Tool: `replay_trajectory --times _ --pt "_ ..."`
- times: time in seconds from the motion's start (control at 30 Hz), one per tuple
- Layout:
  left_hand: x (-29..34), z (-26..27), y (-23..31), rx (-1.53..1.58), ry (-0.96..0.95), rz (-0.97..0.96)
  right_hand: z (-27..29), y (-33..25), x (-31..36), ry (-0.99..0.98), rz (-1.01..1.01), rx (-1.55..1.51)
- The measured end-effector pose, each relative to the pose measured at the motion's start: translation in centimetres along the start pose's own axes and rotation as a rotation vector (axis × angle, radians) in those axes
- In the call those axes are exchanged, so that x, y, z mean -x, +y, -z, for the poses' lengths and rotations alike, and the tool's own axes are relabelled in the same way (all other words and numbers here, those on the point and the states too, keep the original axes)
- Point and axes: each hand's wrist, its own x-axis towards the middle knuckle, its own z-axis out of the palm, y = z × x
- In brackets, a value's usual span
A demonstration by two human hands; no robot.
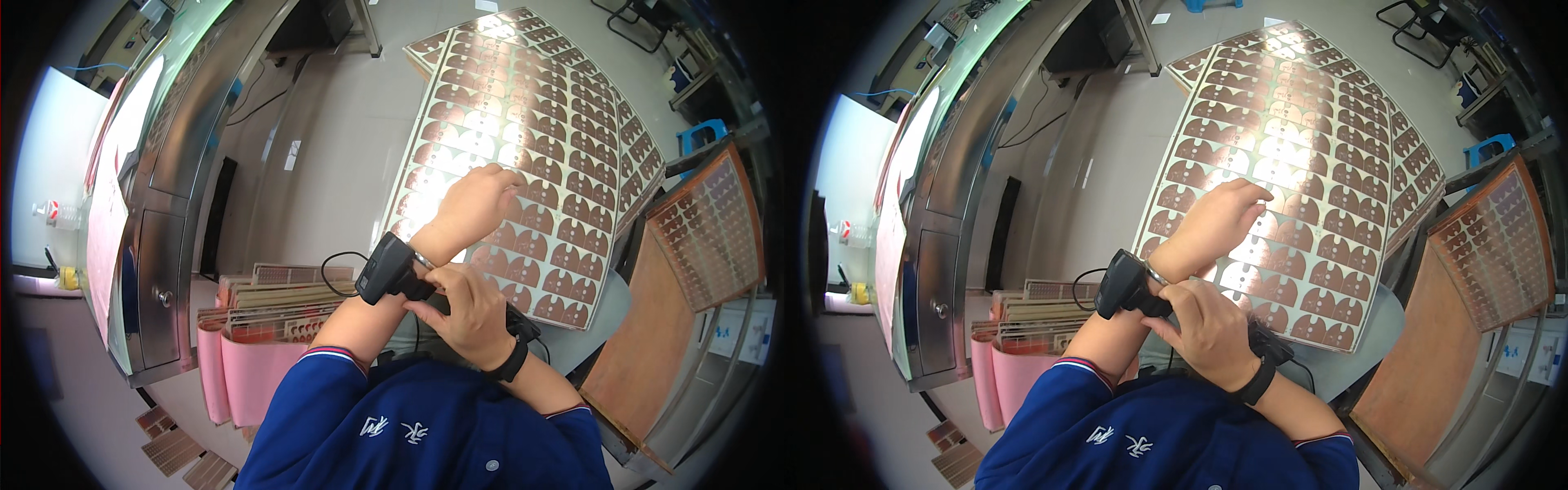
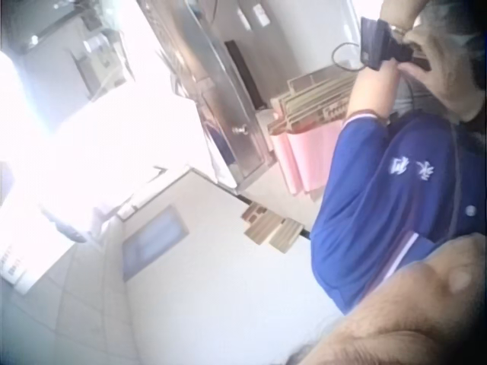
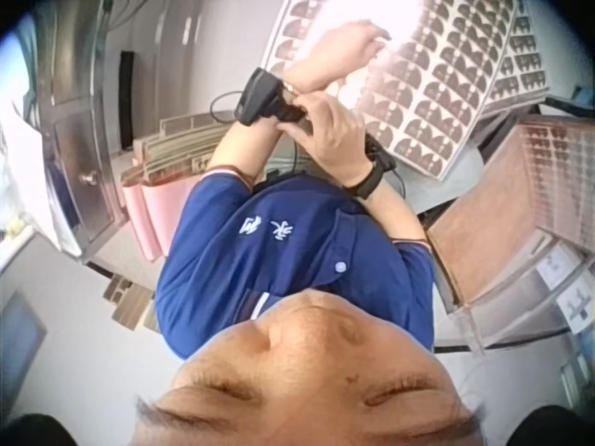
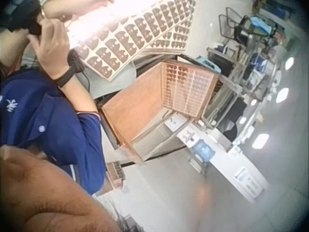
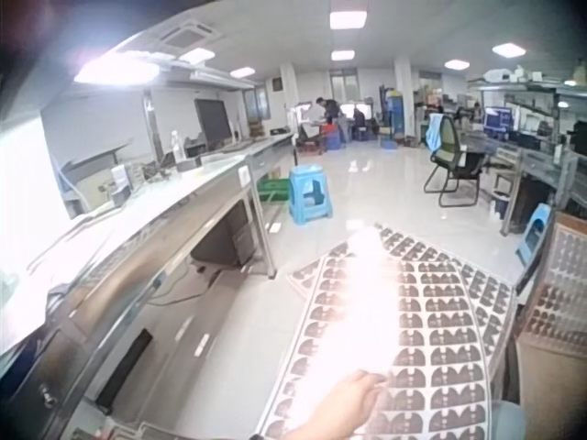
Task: Inspecting large printed metal circuit sheets for defects or quality issues using a white marker tool.
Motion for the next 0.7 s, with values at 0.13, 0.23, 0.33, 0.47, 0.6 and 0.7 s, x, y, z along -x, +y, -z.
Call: replay_trajectory --times 0.13,0.23,0.33,0.47,0.6,0.7 --pt "-0.4 0.2 0.1 0.025 -0.015 0.053 0.1 -0.2 -0.4 0.061 0.002 0.033" --pt "-0.8 -0.3 -0.1 0.076 0.006 0.072 0.5 0.2 -0.5 0.078 0.04 0.1" --pt "-1.1 -0.7 0.4 0.074 0.025 0.049 1.1 0.5 -0.8 0.123 0.128 0.203" --pt "-0.8 -1.1 0.2 0.12 0.135 0.107 1.3 0.7 -0.9 0.038 0.137 0.177" --pt "-1.7 -1.1 0.2 0.349 0.147 0.113 1.4 1.7 -0.9 0.093 0.166 0.152" --pt "-2.1 -1.2 1.7 0.739 0.132 0.181 2.3 2.2 -1.0 0.145 0.191 0.146"
